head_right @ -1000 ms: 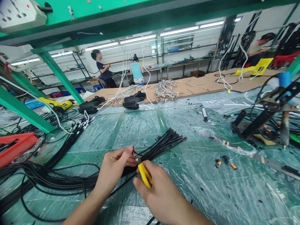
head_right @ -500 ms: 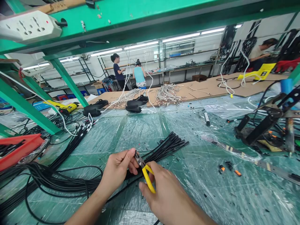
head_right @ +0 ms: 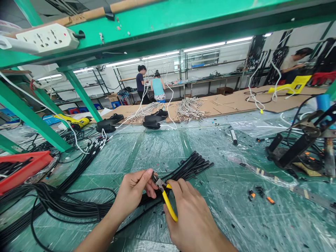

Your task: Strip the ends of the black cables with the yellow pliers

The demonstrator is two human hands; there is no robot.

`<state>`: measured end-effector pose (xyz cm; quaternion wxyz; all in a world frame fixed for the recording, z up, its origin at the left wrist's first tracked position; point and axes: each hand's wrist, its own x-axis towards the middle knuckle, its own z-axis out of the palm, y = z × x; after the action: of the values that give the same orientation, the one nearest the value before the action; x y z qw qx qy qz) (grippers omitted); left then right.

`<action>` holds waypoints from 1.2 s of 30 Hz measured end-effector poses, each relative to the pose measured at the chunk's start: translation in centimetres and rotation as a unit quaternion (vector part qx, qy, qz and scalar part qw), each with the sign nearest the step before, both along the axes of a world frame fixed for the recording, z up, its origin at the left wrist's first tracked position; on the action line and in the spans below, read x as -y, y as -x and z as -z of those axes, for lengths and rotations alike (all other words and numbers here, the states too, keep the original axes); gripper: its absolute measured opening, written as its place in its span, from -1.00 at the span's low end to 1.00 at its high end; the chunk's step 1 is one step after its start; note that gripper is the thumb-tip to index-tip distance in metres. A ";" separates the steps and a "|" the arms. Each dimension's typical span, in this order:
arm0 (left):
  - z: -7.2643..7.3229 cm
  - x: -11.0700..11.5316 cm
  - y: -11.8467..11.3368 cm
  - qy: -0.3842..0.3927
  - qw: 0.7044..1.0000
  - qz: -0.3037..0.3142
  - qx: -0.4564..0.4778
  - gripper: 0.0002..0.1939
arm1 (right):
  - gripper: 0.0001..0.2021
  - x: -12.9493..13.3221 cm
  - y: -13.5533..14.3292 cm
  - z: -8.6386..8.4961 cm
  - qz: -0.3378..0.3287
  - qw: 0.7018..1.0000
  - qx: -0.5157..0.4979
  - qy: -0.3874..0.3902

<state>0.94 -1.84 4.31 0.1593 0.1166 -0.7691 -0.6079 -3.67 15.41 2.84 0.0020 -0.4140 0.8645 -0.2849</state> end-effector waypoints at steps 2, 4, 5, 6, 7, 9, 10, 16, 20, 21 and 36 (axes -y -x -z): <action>0.0 0.0 -0.1 -0.001 1.000 0.009 -0.001 -0.51 | -0.58 -0.1 0.2 0.0 -0.007 1.000 0.003 -0.003; -0.1 0.0 -0.2 -0.006 1.000 0.018 -0.005 -0.53 | -0.53 -0.3 0.4 0.0 -0.016 1.000 0.001 -0.007; -0.1 0.0 -0.2 -0.009 1.000 0.022 -0.008 -0.53 | -0.52 -0.3 0.4 0.0 -0.020 1.000 0.000 -0.010; -0.1 0.0 -0.3 -0.014 1.000 0.025 -0.010 -0.54 | -0.51 -0.4 0.5 0.0 -0.024 1.000 0.001 -0.013; -0.2 0.0 -0.2 -0.019 0.999 0.026 -0.013 -0.55 | -0.51 -0.4 0.5 -0.1 -0.028 0.999 0.006 -0.015; -0.2 -0.1 -0.2 -0.029 0.999 0.023 -0.017 -0.57 | -0.51 -0.3 0.5 -0.2 -0.030 0.999 0.027 -0.015; -0.2 -0.1 -0.2 -0.033 0.999 0.018 -0.020 -0.59 | -0.52 -0.2 0.5 -0.3 -0.031 0.998 0.043 -0.013; -0.3 -0.4 -0.2 -0.012 0.999 0.009 -0.028 -0.63 | -0.52 -0.1 0.3 -0.3 -0.015 0.999 0.044 -0.006; -0.2 -0.5 -0.2 -0.002 1.000 0.020 -0.023 -0.63 | -0.52 0.0 0.3 -0.3 -0.004 0.999 0.039 -0.003; -0.1 -0.5 -0.2 -0.006 1.000 0.014 -0.025 -0.63 | -0.55 0.0 0.2 -0.4 -0.013 0.998 0.063 0.004; -0.2 -0.5 0.2 -0.052 0.998 -0.017 -0.013 -0.58 | -0.64 0.4 0.4 -1.3 -0.114 0.836 0.512 0.163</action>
<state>0.69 -1.31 4.51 0.1733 0.1300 -0.7325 -0.6454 -4.09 14.99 4.19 0.4091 -0.2986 0.6278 -0.5911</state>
